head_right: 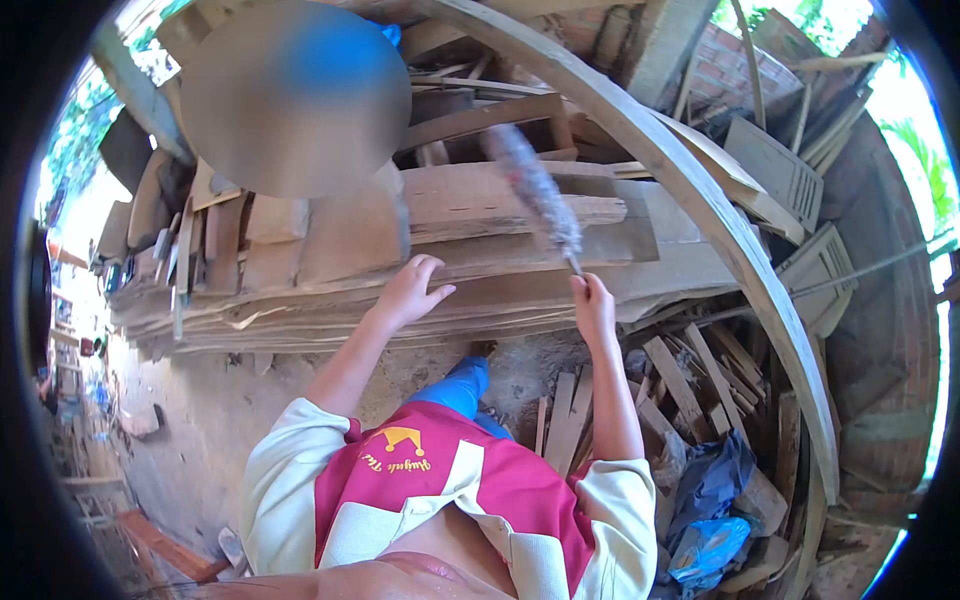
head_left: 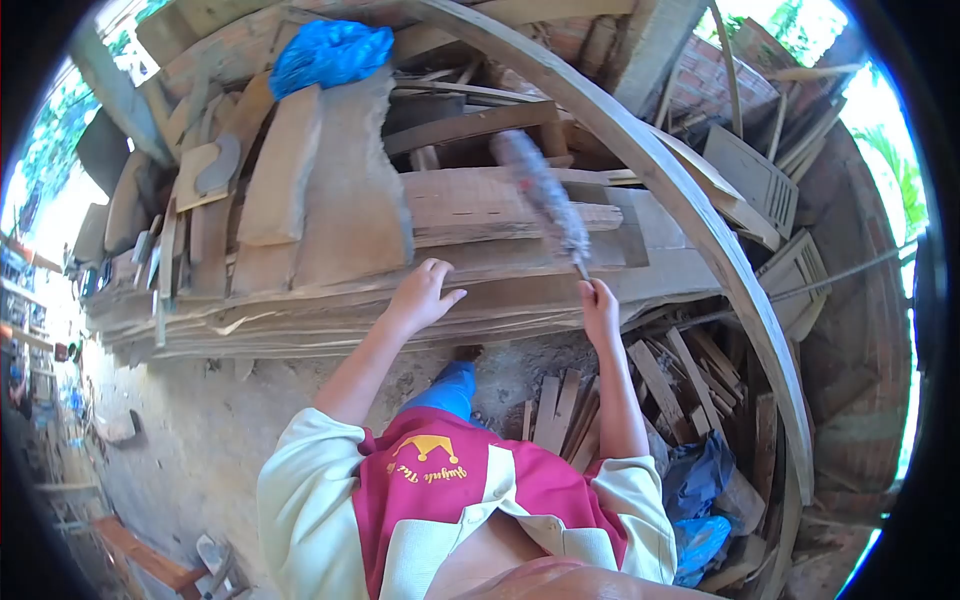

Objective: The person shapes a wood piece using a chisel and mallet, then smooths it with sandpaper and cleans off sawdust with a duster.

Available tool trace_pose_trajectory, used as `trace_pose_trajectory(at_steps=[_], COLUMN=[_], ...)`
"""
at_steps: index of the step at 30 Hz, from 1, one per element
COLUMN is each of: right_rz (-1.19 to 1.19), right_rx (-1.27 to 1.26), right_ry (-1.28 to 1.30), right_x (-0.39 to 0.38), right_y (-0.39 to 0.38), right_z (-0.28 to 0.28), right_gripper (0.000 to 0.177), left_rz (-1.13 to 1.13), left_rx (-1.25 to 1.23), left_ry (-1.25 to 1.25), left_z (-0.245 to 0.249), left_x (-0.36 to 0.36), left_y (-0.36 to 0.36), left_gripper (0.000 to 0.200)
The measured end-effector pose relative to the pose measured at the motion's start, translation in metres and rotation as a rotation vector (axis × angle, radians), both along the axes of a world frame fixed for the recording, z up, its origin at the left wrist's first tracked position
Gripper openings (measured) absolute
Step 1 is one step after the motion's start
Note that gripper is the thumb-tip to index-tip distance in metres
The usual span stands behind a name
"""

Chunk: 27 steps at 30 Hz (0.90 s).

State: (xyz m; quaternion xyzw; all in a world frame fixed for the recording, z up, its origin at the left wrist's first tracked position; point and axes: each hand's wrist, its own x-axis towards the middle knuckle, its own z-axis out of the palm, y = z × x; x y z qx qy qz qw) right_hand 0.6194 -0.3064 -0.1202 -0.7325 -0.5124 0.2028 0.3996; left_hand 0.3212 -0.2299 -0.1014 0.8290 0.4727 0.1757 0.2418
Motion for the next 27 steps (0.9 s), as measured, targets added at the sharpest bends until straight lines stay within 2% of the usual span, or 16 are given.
trace_pose_trajectory(at_steps=[2, 6, 7, 9, 11, 13, 16, 23, 25, 27], right_rz=[0.115, 0.427, 0.451, 0.554, 0.571, 0.432, 0.398, 0.345, 0.291, 0.273], right_rx=[-0.035, -0.011, -0.005, -0.062, -0.012, 0.004, -0.083, -0.252, -0.183, -0.197], right_ry=[-0.049, -0.240, -0.236, -0.387, -0.429, -0.466, -0.469, -0.411, -0.330, -0.314], right_x=[-0.042, -0.119, -0.137, -0.165, -0.177, -0.177, -0.174, -0.175, -0.172, -0.174], right_y=[0.012, 0.034, 0.040, 0.053, 0.067, 0.082, 0.100, 0.120, 0.122, 0.121], right_z=[0.015, 0.025, 0.024, 0.016, 0.000, -0.009, -0.002, 0.016, 0.009, 0.013], right_gripper=[0.026, 0.027, 0.027, 0.026, 0.024, 0.024, 0.025, 0.029, 0.029, 0.029], left_rz=[0.018, 0.256, 0.301, 0.343, 0.371, 0.379, 0.361, 0.280, 0.274, 0.253], left_rx=[0.026, -0.002, 0.004, 0.001, -0.005, -0.043, 0.061, 0.002, 0.230, 0.209], left_ry=[0.019, 0.046, 0.046, 0.029, 0.009, -0.031, -0.020, -0.092, -0.139, -0.149], left_z=[0.003, 0.009, 0.008, 0.005, 0.005, 0.007, -0.003, 0.007, 0.010, 0.020], left_x=[-0.029, -0.082, -0.093, -0.113, -0.131, -0.151, -0.185, -0.241, -0.248, -0.252], left_y=[-0.006, -0.023, -0.025, -0.026, -0.022, -0.017, 0.001, 0.063, 0.082, 0.099], left_gripper=[0.047, 0.046, 0.046, 0.045, 0.045, 0.044, 0.042, 0.036, 0.032, 0.030])
